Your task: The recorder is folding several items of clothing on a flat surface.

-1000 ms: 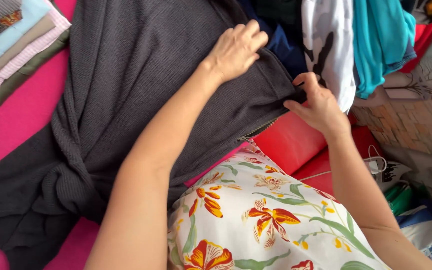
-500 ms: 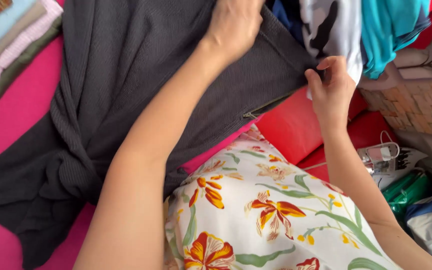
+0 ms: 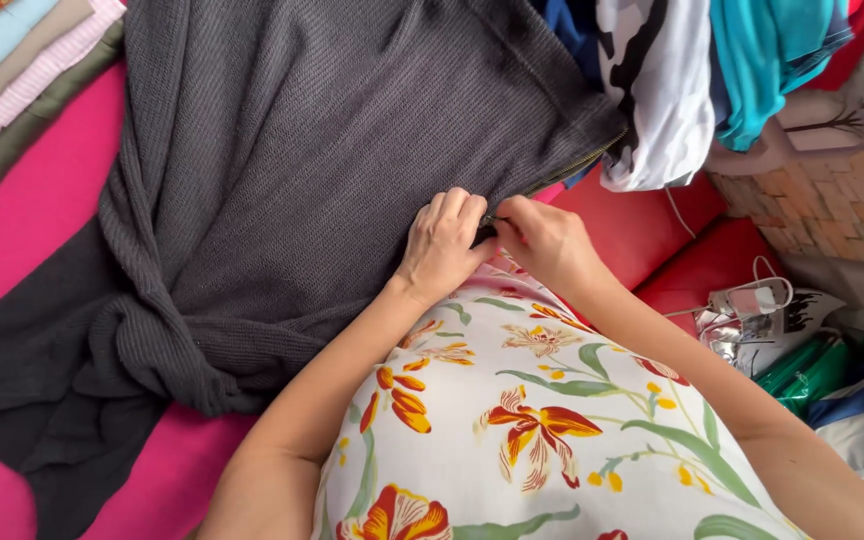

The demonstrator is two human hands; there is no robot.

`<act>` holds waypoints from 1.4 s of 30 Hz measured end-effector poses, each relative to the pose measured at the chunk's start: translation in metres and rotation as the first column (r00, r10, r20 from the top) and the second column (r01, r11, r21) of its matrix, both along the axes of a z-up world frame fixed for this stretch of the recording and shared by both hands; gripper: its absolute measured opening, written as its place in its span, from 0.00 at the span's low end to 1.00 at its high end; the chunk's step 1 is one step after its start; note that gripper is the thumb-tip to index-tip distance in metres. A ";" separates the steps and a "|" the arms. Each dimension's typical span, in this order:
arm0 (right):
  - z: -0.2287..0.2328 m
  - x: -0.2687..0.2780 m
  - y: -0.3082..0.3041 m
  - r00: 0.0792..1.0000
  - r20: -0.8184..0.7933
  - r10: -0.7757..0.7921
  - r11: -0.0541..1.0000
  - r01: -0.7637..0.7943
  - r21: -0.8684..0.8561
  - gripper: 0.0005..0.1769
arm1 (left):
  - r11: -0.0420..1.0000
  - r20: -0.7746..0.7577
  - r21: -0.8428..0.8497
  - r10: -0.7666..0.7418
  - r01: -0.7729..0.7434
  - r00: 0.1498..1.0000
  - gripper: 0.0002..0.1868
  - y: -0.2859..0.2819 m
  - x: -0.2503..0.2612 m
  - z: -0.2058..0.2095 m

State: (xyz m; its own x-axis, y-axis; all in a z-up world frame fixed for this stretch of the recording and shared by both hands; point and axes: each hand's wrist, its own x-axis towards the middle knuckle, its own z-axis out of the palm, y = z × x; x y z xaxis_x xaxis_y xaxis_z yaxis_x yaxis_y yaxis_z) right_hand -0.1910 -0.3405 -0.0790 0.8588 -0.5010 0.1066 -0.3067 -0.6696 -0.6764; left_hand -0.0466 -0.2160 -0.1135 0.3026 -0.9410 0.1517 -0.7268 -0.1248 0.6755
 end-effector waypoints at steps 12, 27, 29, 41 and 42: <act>-0.002 0.005 0.003 0.918 -0.324 0.231 0.963 -0.264 -0.061 0.14 | 0.989 0.122 -0.145 -0.008 0.026 0.993 0.21 0.006 0.003 -0.002; 0.021 -0.042 -0.104 0.970 -0.207 -0.124 0.941 0.050 -0.334 0.07 | 0.984 0.164 -0.160 -0.047 0.073 0.985 0.10 0.008 0.001 -0.012; 0.020 -0.034 -0.103 0.974 -0.183 -0.136 0.926 0.059 -0.373 0.09 | 0.986 0.215 -0.150 -0.044 0.077 0.976 0.09 0.005 0.004 -0.009; 0.038 0.038 -0.037 0.879 -0.266 0.397 0.711 -0.477 -0.517 0.22 | 0.972 0.052 -0.160 0.184 -0.174 0.982 0.08 0.041 -0.009 0.041; 0.031 0.034 -0.054 0.859 -0.259 0.442 0.692 -0.510 -0.511 0.22 | 0.964 0.057 -0.151 0.231 -0.221 0.971 0.08 0.056 -0.001 0.045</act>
State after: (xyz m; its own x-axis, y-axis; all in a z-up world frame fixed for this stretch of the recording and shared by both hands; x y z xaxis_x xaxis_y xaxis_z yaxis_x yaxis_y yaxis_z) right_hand -0.1575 -0.3949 -0.0480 0.9883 0.0936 0.1208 0.1096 -0.9851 -0.1328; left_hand -0.0480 -0.1596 -0.0683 0.4877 -0.8166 0.3088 -0.7392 -0.1981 0.6437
